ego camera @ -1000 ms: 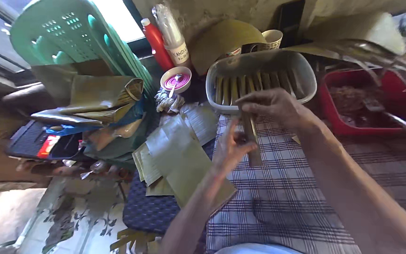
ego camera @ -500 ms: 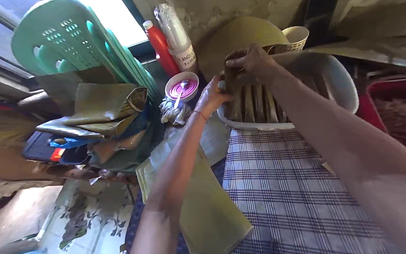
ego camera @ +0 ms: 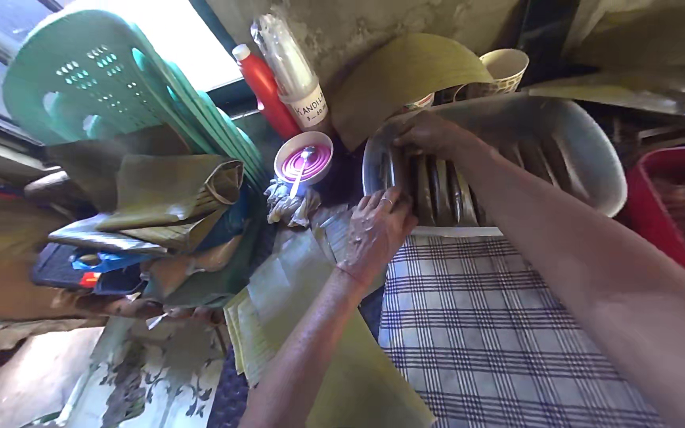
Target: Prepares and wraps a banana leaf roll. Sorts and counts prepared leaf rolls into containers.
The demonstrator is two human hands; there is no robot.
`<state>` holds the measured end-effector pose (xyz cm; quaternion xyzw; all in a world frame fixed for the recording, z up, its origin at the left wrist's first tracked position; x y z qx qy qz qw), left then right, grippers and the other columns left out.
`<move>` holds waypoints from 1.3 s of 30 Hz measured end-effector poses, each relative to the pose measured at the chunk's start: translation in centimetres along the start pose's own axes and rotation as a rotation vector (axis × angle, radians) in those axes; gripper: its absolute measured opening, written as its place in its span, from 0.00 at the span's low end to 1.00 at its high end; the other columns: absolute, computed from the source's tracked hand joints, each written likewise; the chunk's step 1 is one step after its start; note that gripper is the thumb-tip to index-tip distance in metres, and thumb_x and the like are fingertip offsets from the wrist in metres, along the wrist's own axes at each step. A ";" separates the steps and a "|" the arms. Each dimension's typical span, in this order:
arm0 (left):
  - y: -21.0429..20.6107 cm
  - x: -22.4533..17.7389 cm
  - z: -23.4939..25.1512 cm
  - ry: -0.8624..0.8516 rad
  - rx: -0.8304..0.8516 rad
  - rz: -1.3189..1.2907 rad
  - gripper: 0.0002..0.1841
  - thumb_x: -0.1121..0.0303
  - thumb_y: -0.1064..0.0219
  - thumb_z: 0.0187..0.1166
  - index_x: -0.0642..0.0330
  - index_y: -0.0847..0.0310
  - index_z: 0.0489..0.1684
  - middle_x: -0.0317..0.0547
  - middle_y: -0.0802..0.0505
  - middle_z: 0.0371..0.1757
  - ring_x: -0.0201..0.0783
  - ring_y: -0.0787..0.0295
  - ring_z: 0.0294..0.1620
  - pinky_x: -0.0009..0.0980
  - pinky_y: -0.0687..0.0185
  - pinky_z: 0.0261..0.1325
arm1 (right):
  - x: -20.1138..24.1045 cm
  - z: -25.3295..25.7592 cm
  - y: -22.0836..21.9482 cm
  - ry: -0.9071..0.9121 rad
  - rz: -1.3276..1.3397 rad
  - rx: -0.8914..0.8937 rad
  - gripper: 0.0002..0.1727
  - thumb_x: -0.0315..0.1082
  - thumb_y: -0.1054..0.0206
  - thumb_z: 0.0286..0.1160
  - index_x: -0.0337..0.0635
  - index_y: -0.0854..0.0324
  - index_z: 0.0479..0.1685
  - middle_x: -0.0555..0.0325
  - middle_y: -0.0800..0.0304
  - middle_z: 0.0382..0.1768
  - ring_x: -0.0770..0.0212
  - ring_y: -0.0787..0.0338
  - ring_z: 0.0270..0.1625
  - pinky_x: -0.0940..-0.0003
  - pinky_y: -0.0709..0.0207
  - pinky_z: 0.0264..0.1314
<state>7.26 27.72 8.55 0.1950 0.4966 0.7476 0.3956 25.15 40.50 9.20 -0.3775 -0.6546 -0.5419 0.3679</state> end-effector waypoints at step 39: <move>0.0 0.0 -5.4 0.048 -0.093 -0.017 0.23 0.55 0.33 0.81 0.49 0.14 0.73 0.44 0.15 0.78 0.46 0.24 0.83 0.59 0.48 0.90 | 1.9 -1.7 -0.9 0.079 -0.340 0.091 0.14 0.32 0.26 0.75 0.34 0.10 0.55 0.37 0.09 0.57 0.40 0.13 0.64 0.38 0.28 0.73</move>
Point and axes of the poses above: each hand's wrist, its own z-axis towards the middle knuckle, its own y-axis out of the back of the hand, x = y × z, the point moved 3 cm from there along z, towards the middle knuckle
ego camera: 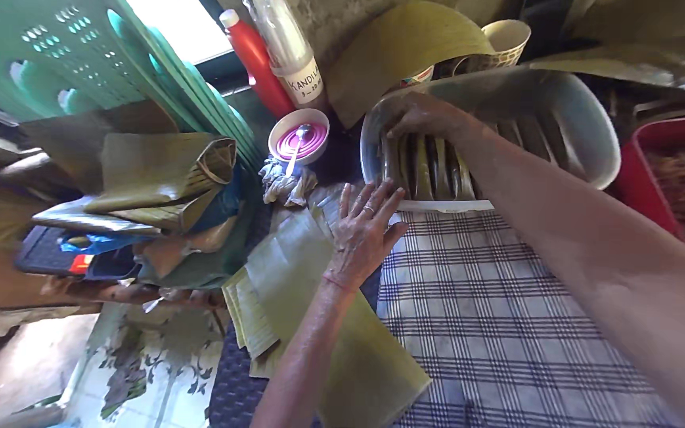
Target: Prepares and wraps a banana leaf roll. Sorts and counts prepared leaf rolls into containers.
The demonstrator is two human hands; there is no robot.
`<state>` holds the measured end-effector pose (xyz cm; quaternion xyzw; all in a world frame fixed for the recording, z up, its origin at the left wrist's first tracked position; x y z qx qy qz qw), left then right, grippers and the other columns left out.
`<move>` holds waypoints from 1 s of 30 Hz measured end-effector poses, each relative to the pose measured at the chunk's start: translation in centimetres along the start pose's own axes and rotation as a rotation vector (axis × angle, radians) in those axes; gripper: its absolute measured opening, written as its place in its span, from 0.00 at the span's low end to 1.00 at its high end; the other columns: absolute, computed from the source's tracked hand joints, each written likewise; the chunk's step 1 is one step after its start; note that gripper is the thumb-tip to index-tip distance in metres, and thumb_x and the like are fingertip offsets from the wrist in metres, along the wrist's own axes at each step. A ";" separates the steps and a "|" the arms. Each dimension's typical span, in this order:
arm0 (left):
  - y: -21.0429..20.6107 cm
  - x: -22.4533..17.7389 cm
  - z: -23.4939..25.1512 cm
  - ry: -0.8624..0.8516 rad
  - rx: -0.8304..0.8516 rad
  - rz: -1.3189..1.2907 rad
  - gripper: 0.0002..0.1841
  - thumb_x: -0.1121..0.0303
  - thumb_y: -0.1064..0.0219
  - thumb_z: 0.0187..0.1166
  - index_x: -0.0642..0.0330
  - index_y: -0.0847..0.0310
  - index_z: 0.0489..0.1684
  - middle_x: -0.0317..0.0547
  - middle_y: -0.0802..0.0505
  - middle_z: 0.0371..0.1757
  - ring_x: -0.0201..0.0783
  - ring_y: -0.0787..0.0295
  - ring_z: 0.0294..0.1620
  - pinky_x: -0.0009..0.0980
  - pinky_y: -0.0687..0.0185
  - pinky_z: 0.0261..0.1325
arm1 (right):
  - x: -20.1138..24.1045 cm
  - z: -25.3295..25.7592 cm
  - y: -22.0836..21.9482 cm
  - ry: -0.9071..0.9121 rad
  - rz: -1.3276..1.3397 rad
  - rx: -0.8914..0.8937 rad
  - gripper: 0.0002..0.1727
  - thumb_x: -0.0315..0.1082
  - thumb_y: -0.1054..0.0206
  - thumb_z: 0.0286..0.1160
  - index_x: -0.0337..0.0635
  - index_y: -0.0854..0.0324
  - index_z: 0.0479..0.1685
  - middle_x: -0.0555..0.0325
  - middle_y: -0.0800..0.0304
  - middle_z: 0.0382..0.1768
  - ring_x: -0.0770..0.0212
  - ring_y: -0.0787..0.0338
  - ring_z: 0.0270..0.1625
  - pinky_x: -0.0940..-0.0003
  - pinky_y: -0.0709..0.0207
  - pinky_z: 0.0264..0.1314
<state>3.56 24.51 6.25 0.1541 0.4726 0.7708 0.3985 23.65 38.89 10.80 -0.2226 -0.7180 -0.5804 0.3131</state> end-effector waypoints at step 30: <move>-0.5 0.5 1.8 -0.120 -0.022 0.073 0.15 0.60 0.31 0.81 0.51 0.08 0.61 0.51 0.13 0.74 0.47 0.16 0.75 0.53 0.42 0.90 | -0.6 1.5 -0.9 0.010 0.117 -0.039 0.12 0.32 0.25 0.73 0.35 0.09 0.51 0.40 0.08 0.52 0.44 0.11 0.58 0.42 0.24 0.68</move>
Point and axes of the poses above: each hand's wrist, its own z-axis towards the middle knuckle, its own y-axis out of the back of the hand, x = y × z, the point moved 3 cm from there along z, towards the middle knuckle
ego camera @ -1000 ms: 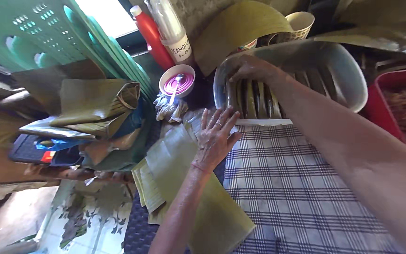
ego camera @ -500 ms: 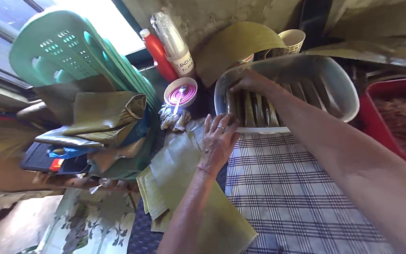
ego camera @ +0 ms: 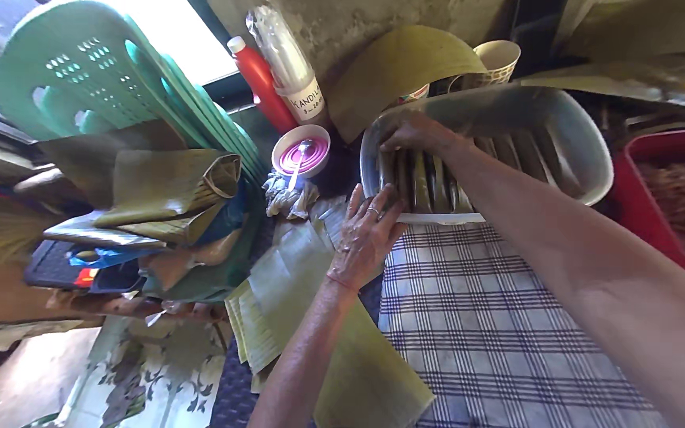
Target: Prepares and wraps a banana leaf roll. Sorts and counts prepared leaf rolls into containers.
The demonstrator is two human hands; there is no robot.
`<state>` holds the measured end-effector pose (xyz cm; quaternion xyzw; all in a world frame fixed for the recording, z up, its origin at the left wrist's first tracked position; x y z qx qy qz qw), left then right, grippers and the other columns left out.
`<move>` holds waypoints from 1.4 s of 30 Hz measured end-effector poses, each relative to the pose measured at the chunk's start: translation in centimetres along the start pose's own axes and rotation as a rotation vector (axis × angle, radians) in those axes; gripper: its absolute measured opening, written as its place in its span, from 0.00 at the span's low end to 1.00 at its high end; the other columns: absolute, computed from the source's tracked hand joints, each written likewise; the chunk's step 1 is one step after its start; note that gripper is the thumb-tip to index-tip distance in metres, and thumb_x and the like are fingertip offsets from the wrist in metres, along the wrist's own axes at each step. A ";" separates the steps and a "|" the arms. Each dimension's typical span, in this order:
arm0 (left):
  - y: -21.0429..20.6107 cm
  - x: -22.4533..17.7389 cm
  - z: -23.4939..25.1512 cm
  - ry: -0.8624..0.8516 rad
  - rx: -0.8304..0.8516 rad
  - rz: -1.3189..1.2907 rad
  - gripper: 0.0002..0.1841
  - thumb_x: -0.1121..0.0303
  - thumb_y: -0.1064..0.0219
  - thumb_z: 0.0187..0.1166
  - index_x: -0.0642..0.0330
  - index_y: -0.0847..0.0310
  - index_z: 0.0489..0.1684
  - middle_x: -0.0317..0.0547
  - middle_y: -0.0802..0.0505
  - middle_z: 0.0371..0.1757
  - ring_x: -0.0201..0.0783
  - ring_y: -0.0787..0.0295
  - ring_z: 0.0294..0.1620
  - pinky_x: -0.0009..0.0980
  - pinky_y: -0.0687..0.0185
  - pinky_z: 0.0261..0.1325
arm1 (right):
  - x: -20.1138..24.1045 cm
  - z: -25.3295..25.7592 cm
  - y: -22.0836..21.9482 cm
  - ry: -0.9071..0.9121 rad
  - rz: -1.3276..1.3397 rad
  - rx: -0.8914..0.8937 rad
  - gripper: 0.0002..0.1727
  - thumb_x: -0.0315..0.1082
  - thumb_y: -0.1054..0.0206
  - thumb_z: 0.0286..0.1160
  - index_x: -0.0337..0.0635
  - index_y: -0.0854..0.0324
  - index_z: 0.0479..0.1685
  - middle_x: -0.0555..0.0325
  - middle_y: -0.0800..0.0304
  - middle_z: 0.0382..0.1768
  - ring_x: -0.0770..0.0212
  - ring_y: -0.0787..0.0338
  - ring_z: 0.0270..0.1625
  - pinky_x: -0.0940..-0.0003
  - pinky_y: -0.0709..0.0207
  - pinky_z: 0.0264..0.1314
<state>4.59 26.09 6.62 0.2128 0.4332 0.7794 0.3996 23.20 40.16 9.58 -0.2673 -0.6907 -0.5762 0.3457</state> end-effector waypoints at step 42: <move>0.9 -2.2 -2.8 0.888 -0.118 -1.241 0.13 0.71 0.47 0.90 0.71 0.20 0.58 0.55 0.06 0.39 0.45 0.05 0.36 0.40 0.06 0.46 | 2.0 -11.5 0.8 0.218 0.068 -0.208 0.12 0.31 0.34 0.83 0.39 0.09 0.57 0.45 0.07 0.55 0.51 0.09 0.58 0.49 0.20 0.67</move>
Point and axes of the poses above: each hand's wrist, its own z-axis towards the middle knuckle, its own y-axis out of the back of the hand, x = y × z, the point moved 3 cm from there along z, towards the middle knuckle
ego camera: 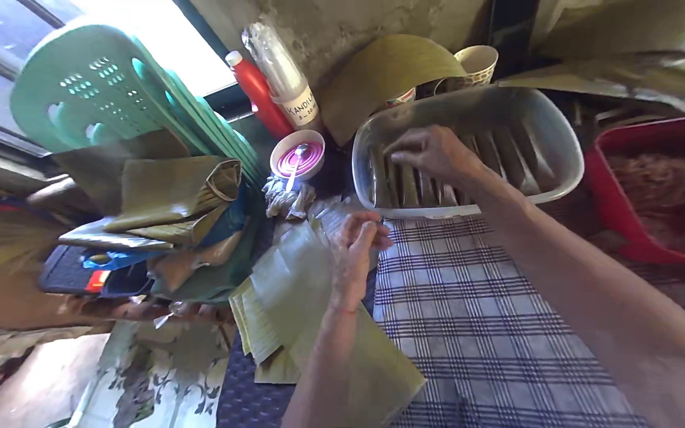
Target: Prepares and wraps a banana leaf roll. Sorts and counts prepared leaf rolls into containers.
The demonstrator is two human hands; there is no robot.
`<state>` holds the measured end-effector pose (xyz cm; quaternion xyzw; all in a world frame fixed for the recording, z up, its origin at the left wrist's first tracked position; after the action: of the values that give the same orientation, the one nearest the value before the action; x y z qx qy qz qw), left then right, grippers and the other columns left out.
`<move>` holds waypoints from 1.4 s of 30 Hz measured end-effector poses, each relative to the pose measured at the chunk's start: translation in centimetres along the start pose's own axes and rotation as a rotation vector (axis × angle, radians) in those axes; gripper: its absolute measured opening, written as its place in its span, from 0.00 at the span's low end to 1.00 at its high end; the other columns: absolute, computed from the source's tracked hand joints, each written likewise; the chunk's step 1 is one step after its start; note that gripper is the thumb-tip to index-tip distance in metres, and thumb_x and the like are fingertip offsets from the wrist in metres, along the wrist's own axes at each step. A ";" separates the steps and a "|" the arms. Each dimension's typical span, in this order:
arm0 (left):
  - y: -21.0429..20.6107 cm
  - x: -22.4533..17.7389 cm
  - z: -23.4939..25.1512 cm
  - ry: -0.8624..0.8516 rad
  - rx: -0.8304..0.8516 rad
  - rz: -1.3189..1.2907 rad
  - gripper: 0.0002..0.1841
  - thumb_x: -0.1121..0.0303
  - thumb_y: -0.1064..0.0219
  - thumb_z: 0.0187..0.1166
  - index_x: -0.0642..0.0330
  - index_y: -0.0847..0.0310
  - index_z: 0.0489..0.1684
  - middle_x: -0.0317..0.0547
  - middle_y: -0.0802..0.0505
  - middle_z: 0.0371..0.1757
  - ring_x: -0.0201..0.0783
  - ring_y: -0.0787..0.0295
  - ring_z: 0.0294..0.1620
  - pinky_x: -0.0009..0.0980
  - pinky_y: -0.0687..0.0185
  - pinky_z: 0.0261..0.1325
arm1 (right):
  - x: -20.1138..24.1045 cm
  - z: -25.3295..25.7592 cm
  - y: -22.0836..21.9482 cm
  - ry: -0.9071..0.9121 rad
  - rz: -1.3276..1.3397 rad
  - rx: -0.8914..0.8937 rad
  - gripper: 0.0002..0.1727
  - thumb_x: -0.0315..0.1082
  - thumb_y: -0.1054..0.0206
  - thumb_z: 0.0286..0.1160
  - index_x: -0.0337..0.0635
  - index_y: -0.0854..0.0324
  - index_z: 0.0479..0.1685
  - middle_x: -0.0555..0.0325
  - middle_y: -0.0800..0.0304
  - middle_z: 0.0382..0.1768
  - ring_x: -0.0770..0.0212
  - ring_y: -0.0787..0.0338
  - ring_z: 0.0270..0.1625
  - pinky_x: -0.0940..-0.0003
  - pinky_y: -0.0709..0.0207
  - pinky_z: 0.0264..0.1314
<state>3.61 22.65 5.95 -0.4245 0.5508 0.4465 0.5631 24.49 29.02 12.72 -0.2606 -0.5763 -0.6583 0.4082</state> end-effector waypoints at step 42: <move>-6.5 -2.4 -12.7 0.193 0.659 -0.228 0.19 0.62 0.54 0.91 0.62 0.25 0.69 0.39 0.11 0.38 0.28 0.13 0.33 0.24 0.13 0.40 | 3.9 -19.6 3.5 0.044 0.509 0.147 0.22 0.26 0.52 0.87 0.34 0.20 0.72 0.53 0.09 0.65 0.65 0.10 0.65 0.72 0.17 0.69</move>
<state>6.90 8.66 7.83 -0.3191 0.6649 0.1371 0.6613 27.83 9.00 13.91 -0.3524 -0.5295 -0.4962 0.5909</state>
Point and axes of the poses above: each hand's wrist, its own z-axis towards the middle knuckle, its own y-axis out of the back of the hand, x = y × z, the point moved 3 cm from there along z, towards the middle knuckle
